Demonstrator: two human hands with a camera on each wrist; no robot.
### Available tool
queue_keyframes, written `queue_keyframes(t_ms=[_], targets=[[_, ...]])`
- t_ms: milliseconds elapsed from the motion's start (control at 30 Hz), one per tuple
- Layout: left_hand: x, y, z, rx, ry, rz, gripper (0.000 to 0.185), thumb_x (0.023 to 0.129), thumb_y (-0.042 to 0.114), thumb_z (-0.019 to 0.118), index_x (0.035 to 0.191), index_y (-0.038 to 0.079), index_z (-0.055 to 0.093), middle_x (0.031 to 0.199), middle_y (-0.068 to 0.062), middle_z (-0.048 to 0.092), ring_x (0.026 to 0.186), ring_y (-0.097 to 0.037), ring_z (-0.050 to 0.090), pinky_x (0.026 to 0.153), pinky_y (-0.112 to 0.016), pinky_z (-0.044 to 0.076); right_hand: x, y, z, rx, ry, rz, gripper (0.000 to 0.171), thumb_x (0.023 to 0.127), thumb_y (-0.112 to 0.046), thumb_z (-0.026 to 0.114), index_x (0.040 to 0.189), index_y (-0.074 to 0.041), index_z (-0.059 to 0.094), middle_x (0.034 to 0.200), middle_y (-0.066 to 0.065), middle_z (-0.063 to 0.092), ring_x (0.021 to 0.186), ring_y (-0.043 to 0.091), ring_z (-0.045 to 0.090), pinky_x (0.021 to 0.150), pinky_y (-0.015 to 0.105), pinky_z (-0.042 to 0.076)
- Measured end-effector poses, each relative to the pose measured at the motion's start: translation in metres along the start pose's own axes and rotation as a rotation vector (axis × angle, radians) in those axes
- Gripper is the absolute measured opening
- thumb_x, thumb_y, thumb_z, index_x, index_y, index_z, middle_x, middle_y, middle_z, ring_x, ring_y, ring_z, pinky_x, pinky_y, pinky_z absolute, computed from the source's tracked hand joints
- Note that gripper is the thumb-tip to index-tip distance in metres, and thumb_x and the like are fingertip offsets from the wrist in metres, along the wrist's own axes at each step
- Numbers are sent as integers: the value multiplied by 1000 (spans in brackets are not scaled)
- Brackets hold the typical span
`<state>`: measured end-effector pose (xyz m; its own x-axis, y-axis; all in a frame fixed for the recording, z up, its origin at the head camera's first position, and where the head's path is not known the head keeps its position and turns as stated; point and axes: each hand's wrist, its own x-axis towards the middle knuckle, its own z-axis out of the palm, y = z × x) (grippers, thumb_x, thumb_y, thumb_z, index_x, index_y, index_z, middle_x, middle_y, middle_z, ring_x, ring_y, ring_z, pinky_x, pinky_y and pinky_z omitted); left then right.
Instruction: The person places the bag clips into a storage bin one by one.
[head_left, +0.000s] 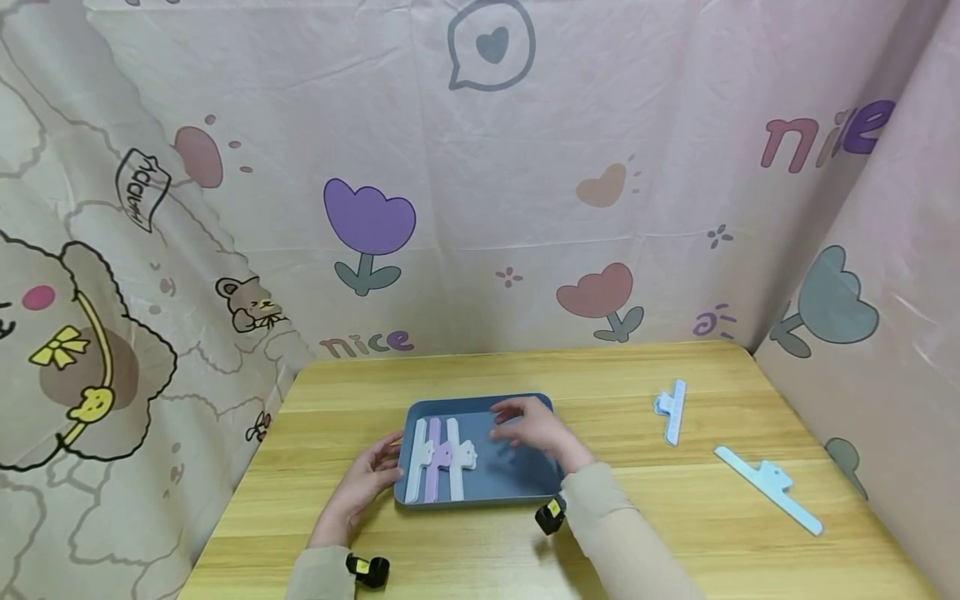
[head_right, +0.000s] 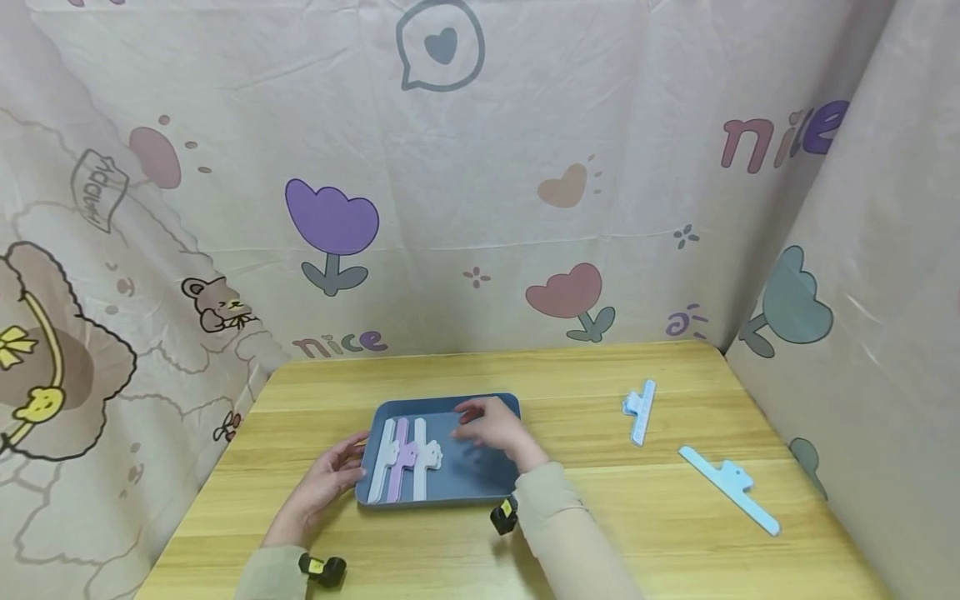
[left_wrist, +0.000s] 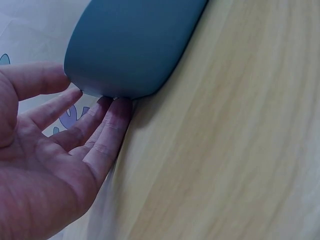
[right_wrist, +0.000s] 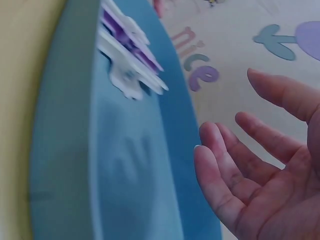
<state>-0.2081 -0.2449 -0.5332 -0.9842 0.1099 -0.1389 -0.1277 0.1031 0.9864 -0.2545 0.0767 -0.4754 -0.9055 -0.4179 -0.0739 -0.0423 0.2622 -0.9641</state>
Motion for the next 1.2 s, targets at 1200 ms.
queue_keyframes(t_ms=[1200], targets=[[1, -1, 0, 3, -11, 12, 65, 86, -12, 57, 148, -1, 38, 137, -29, 46, 119, -40, 51, 89, -41, 52, -121, 36, -157, -89, 313, 52, 65, 96, -26, 63, 147, 4, 36, 138, 28, 46, 121, 40, 49, 91, 39, 50]])
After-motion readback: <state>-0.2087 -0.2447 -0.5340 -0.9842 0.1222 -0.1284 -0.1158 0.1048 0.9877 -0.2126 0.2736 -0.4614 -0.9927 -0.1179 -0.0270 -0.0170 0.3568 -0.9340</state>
